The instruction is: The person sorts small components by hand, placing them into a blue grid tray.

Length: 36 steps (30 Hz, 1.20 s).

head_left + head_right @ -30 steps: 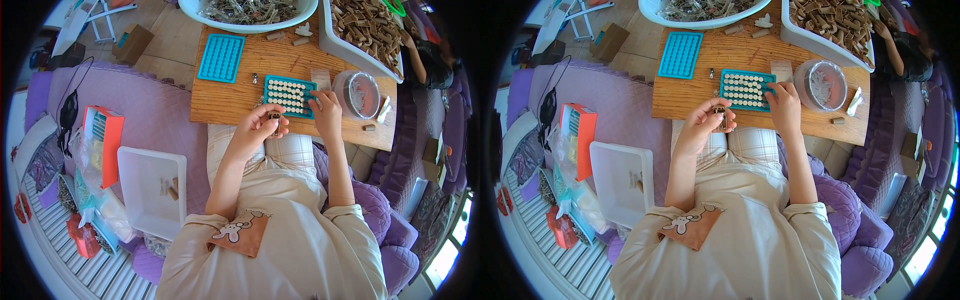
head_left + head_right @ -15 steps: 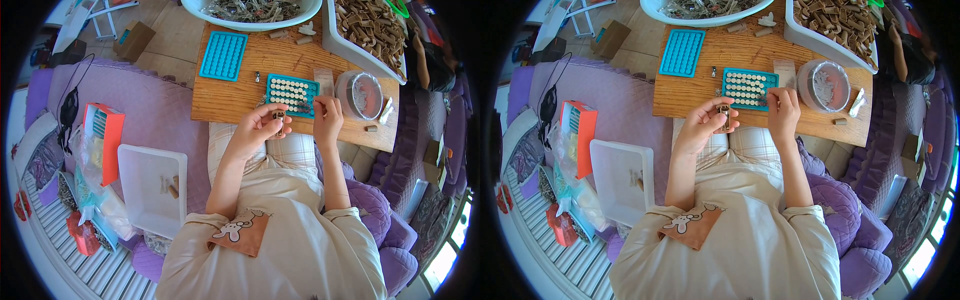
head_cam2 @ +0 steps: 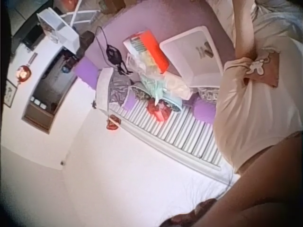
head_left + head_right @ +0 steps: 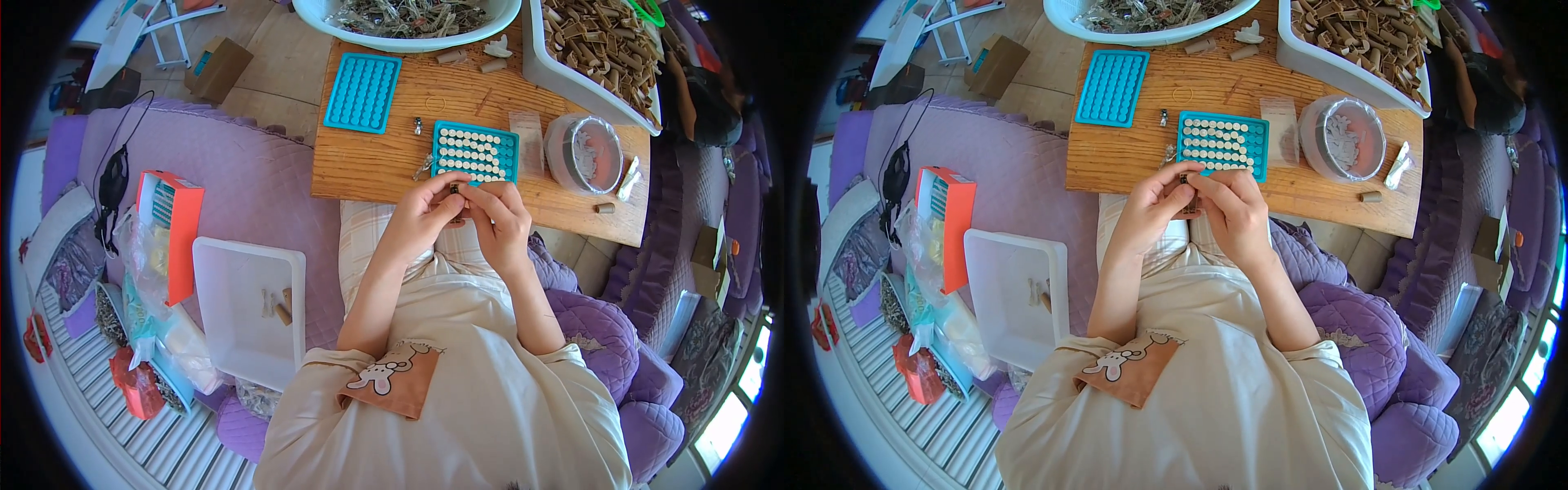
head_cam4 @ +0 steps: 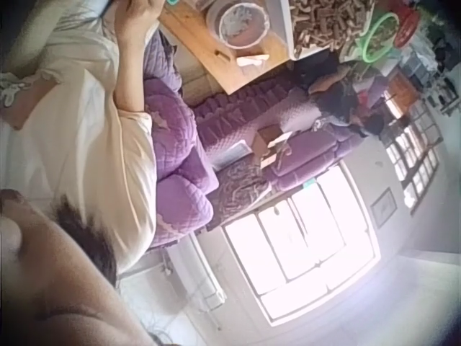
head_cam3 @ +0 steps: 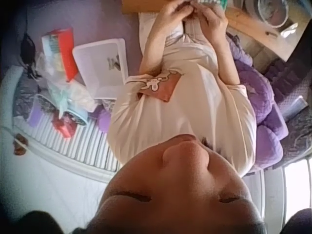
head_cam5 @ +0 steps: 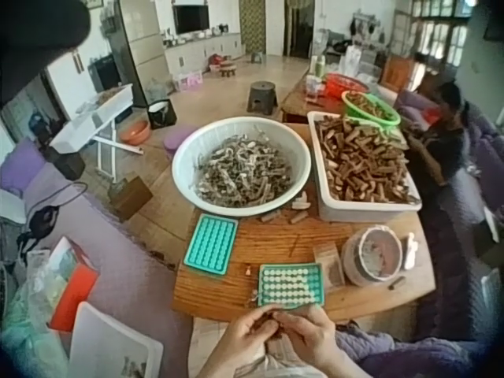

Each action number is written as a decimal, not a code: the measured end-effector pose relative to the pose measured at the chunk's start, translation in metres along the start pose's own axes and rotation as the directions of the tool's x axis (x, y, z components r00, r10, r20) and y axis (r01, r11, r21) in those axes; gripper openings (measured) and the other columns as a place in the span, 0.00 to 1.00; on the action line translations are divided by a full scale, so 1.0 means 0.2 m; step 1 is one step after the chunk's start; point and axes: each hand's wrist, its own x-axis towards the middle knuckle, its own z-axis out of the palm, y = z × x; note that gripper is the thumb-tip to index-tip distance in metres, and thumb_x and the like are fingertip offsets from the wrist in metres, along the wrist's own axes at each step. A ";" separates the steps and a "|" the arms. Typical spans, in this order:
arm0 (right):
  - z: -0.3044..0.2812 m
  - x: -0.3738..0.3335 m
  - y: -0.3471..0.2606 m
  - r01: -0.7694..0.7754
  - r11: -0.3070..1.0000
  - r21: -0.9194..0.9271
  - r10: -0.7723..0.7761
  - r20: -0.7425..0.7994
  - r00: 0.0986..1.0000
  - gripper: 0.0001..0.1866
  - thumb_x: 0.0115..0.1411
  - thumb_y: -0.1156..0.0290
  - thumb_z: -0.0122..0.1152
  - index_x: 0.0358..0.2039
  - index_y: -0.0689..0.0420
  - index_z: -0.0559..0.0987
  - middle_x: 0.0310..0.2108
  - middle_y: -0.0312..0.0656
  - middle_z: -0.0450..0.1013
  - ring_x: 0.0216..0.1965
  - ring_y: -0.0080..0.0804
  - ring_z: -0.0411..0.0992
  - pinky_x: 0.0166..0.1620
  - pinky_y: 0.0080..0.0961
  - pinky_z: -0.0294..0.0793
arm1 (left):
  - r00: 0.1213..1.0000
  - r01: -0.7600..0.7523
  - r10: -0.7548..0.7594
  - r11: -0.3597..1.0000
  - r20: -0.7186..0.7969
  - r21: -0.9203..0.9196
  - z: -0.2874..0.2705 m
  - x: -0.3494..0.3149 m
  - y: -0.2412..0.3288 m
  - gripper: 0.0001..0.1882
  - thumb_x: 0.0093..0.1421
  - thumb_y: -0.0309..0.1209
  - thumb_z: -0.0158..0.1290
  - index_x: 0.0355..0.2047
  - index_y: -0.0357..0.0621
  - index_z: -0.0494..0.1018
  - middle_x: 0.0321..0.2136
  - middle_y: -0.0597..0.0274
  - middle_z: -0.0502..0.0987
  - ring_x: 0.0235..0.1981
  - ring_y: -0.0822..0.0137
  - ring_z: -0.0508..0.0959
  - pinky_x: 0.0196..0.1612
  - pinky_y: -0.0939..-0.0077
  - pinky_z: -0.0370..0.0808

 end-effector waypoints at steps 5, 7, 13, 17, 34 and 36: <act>-0.12 0.03 0.05 -0.230 0.971 -0.062 0.222 -0.108 0.969 0.11 0.45 0.82 0.54 0.32 0.60 0.75 0.25 0.43 0.69 0.24 0.34 0.69 0.27 0.22 0.68 | 1.000 0.005 -0.006 0.997 0.013 0.083 -0.02 0.00 0.01 0.11 0.55 0.25 0.41 0.39 0.37 0.66 0.28 0.62 0.71 0.26 0.76 0.72 0.29 0.83 0.70; -0.14 0.04 0.14 -0.408 0.912 -0.049 0.401 -0.106 0.910 0.09 0.47 0.80 0.54 0.32 0.59 0.75 0.26 0.44 0.69 0.25 0.35 0.69 0.28 0.23 0.68 | 1.000 0.015 -0.017 0.995 0.014 0.101 -0.02 0.00 0.01 0.10 0.55 0.24 0.40 0.38 0.37 0.66 0.27 0.62 0.71 0.25 0.76 0.72 0.28 0.84 0.68; -0.07 -0.01 0.31 -0.350 0.901 -0.256 0.353 -0.033 0.935 0.10 0.46 0.75 0.56 0.32 0.58 0.75 0.27 0.43 0.69 0.29 0.38 0.68 0.33 0.28 0.67 | 0.998 0.015 -0.020 0.996 0.053 0.085 -0.01 0.02 0.00 0.10 0.55 0.24 0.40 0.37 0.37 0.66 0.27 0.62 0.71 0.24 0.76 0.71 0.27 0.85 0.67; -0.03 -0.02 0.33 -0.302 0.893 -0.335 0.306 -0.041 0.951 0.07 0.46 0.74 0.56 0.28 0.58 0.75 0.25 0.43 0.68 0.29 0.39 0.67 0.32 0.30 0.67 | 0.998 0.023 -0.029 0.996 0.065 0.089 0.00 0.02 0.00 0.10 0.56 0.25 0.40 0.38 0.37 0.65 0.28 0.61 0.71 0.26 0.75 0.72 0.27 0.84 0.68; -0.03 0.02 -0.04 -0.365 0.912 0.189 0.382 -0.061 0.922 0.04 0.48 0.82 0.51 0.26 0.60 0.70 0.23 0.42 0.68 0.22 0.31 0.68 0.26 0.22 0.67 | 0.990 0.063 -0.056 0.997 0.131 -0.052 0.04 0.01 0.02 0.14 0.56 0.25 0.43 0.44 0.38 0.63 0.33 0.62 0.71 0.33 0.72 0.74 0.32 0.83 0.72; -0.02 0.03 -0.06 -0.257 0.963 0.080 0.263 -0.067 0.963 0.05 0.47 0.83 0.51 0.26 0.60 0.70 0.25 0.42 0.68 0.24 0.36 0.68 0.27 0.24 0.68 | 0.993 0.058 -0.056 0.998 0.104 -0.012 0.04 0.01 0.02 0.16 0.55 0.26 0.45 0.45 0.39 0.62 0.34 0.63 0.71 0.32 0.72 0.74 0.34 0.79 0.74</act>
